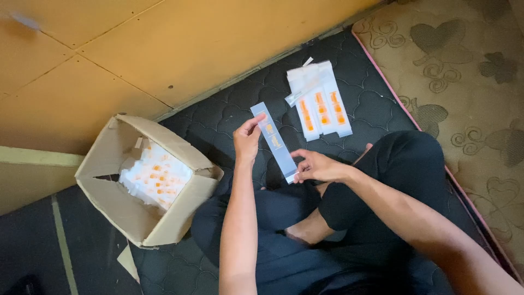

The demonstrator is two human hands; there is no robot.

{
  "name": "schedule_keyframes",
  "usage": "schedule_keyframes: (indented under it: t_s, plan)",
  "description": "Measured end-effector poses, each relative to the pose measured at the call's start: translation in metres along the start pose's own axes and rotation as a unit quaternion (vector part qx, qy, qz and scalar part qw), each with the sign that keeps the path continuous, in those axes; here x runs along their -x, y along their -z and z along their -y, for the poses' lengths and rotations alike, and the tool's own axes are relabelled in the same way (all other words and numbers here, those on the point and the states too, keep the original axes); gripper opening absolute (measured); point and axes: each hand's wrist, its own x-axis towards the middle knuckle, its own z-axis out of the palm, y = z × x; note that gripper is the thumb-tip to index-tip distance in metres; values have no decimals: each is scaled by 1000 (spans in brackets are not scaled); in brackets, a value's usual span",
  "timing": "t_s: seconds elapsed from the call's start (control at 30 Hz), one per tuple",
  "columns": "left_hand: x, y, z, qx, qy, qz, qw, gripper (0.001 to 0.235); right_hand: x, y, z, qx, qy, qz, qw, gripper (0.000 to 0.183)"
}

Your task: The person sits on the floor and repeatedly takes sheets of stickers from a cardboard box, peels off individual stickers, and places them onto a stack of white papers on the floor.

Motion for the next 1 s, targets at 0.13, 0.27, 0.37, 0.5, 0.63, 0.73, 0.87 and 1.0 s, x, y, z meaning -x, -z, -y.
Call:
schedule_keyframes:
  t_s: [0.13, 0.27, 0.37, 0.5, 0.63, 0.73, 0.87, 1.0]
  plan:
    - [10, 4, -27, -12, 0, -6, 1000, 38, 18, -8, 37, -19, 40, -25, 999, 100]
    - [9, 6, -25, -57, -1, -16, 998, 37, 23, -5, 33, 44, 111, -32, 992, 68]
    - [2, 9, -8, -132, -35, -28, 990, 34, 31, -7, 39, 56, 145, -70, 985, 42]
    - [6, 11, -9, -248, -92, -36, 964, 26, 35, -8, 39, 37, 209, -148, 966, 51]
    - [10, 10, -18, -295, -116, -38, 948, 19, 32, 3, 37, 88, 193, -239, 947, 48]
    - [15, 9, -38, -336, -129, -56, 931, 12, 22, 21, 27, 33, 198, -317, 927, 33]
    - [24, 19, -52, -350, -158, -15, 923, 5, 21, 44, 49, 68, 226, -387, 891, 13]
    - [27, 31, -40, -243, -79, 26, 966, 5, 4, 83, 48, 164, 247, -404, 865, 15]
